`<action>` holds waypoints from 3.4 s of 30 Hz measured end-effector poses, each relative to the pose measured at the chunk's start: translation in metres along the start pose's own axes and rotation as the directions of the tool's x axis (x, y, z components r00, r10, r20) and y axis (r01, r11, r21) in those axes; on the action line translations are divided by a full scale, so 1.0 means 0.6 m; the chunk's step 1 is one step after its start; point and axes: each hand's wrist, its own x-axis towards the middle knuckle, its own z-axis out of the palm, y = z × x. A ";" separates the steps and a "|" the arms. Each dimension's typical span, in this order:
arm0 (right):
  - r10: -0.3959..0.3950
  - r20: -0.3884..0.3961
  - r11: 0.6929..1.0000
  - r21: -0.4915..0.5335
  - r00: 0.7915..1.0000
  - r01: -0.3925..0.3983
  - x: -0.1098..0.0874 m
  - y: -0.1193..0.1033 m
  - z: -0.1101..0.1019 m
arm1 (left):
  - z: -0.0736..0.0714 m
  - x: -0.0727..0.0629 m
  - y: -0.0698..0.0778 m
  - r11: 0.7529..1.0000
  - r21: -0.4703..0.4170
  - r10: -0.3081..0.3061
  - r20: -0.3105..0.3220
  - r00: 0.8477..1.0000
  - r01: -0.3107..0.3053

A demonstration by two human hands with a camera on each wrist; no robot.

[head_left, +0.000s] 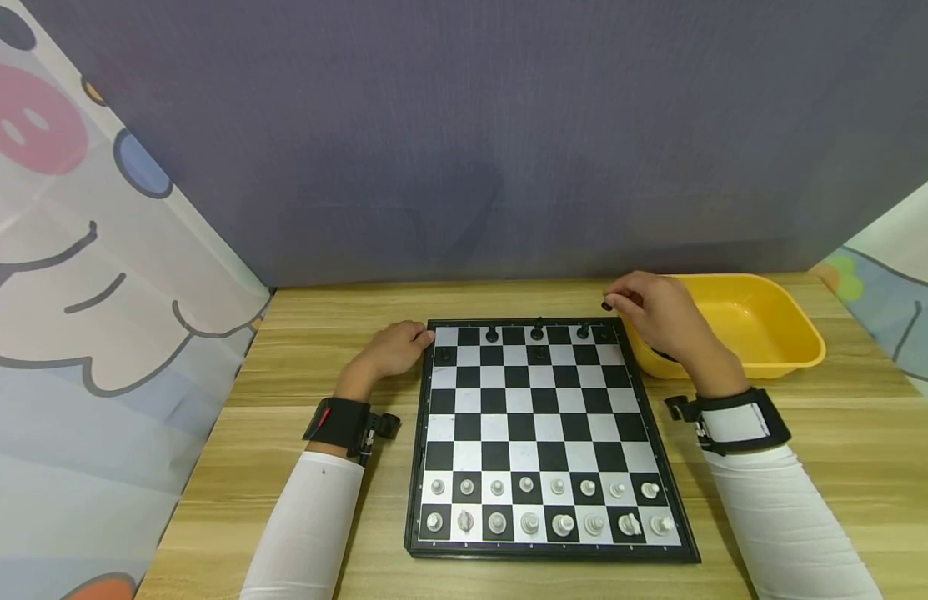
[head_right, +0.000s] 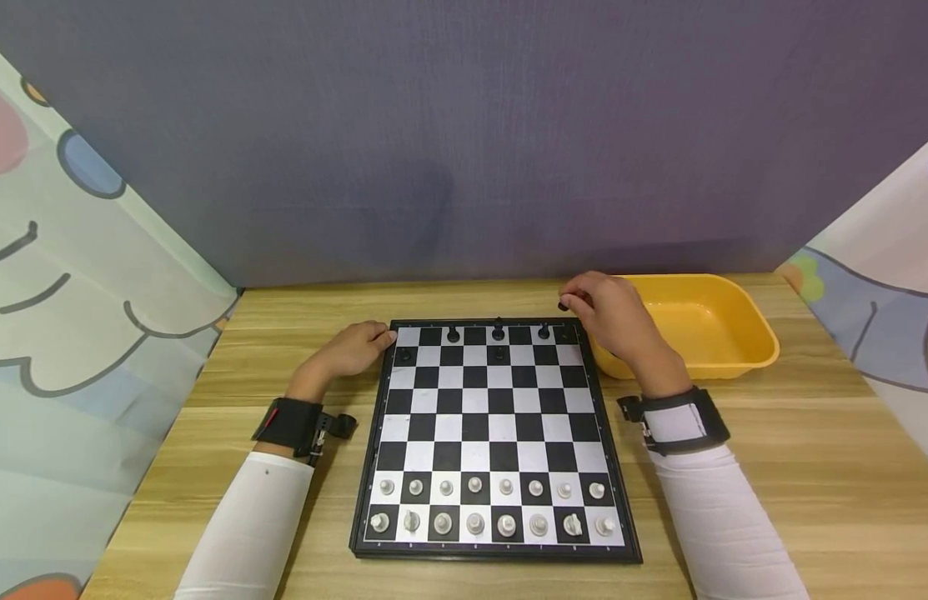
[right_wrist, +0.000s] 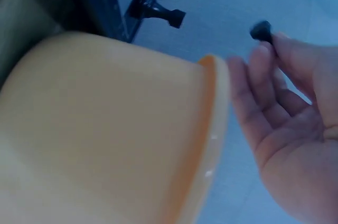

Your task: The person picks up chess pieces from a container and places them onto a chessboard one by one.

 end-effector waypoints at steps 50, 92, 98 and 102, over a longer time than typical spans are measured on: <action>-0.025 0.396 0.996 -0.064 0.918 0.055 -0.004 -0.030 0.034 | 0.000 -0.002 0.001 1.000 0.014 0.005 -0.003 1.000 -0.005; 0.084 0.389 0.996 -0.062 0.917 -0.065 -0.012 0.036 -0.049 | -0.002 -0.004 0.002 1.000 0.008 -0.007 0.007 1.000 0.007; 0.116 0.425 0.993 -0.067 0.897 -0.097 -0.015 0.062 -0.046 | 0.000 -0.004 0.000 1.000 0.004 -0.007 0.010 1.000 0.007; 0.123 0.507 0.992 -0.035 0.853 -0.122 -0.020 0.079 -0.042 | 0.000 -0.005 0.000 1.000 0.000 -0.009 0.013 1.000 0.009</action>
